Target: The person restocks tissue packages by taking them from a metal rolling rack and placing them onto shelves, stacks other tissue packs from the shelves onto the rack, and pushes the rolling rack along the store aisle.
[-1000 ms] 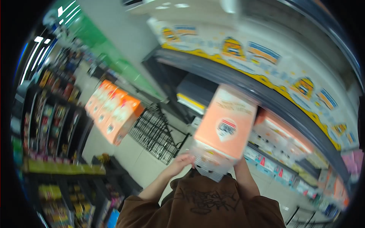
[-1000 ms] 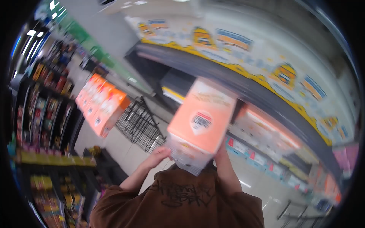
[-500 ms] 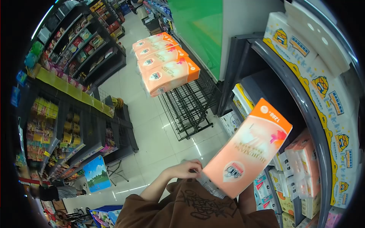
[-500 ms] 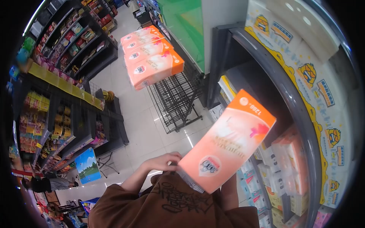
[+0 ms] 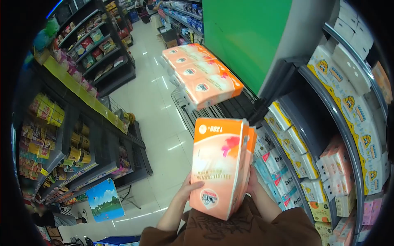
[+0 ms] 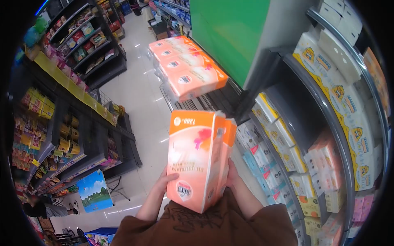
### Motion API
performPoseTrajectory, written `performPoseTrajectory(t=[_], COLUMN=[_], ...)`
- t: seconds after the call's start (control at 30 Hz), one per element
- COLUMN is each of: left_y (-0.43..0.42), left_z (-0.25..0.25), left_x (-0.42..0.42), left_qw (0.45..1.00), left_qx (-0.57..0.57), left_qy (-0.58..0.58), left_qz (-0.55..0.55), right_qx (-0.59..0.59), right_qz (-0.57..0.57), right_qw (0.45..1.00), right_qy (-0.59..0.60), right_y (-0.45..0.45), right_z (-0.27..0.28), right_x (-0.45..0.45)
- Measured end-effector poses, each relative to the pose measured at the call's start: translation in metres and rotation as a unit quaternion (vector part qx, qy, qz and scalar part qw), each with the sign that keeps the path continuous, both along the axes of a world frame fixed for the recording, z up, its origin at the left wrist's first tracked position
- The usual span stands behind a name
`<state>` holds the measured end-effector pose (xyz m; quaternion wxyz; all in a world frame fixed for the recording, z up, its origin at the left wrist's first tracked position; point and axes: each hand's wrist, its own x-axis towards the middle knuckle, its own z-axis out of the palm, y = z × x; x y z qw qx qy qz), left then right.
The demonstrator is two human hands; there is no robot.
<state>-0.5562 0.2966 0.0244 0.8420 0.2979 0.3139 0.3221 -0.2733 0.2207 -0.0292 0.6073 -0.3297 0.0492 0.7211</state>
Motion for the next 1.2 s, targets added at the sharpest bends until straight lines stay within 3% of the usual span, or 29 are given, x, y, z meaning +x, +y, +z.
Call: performPoseTrajectory(t=[0.1, 0.33, 0.47, 0.53, 0.63, 0.8, 0.87, 0.9, 1.0, 1.13, 1.2], left_y=[-0.002, 0.005, 0.022, 0.048, 0.091, 0.197, 0.232, 0.249, 0.306, 0.404, 0.466], left_z=[0.002, 0.003, 0.0, 0.006, 0.018, 0.009, 0.012, 0.013, 0.018, 0.025, 0.032], left_x=[-0.033, -0.1, -0.138, -0.146, -0.142, -0.112, -0.089, -0.077, -0.049, -0.025, -0.016], left_qw=[0.994, 0.959, 0.948, 0.946, 0.942, 0.958, 0.964, 0.968, 0.978, 0.99, 0.994], left_qx=[0.001, 0.016, 0.009, 0.042, -0.006, 0.009, -0.007, -0.012, -0.034, -0.036, -0.052], left_qy=[-0.029, -0.039, 0.04, 0.042, -0.021, -0.019, -0.024, -0.033, -0.062, -0.081, -0.073], left_qz=[0.101, 0.281, 0.316, 0.318, 0.334, 0.286, 0.264, 0.248, 0.198, 0.112, 0.061], right_qx=[0.059, 0.187, 0.247, 0.238, 0.194, 0.178, 0.122, 0.134, 0.124, 0.103, 0.09], right_qz=[0.046, -0.092, -0.033, -0.009, -0.044, -0.086, -0.108, -0.061, -0.038, -0.03, -0.085], right_qw=[0.994, 0.977, 0.962, 0.956, 0.954, 0.956, 0.977, 0.987, 0.987, 0.994, 0.992], right_qy=[0.085, 0.046, 0.112, 0.171, 0.222, 0.215, 0.137, 0.067, 0.097, 0.013, 0.013], right_y=[0.036, 0.148, 0.185, 0.2, 0.231, 0.255, 0.248, 0.244, 0.238, 0.228, 0.229], right_z=[0.004, 0.058, 0.022, 0.008, -0.06, -0.104, -0.075, -0.06, -0.055, -0.066, -0.07], right_x=[-0.023, -0.049, -0.04, -0.05, -0.029, -0.022, -0.036, -0.033, -0.019, -0.018, -0.027])
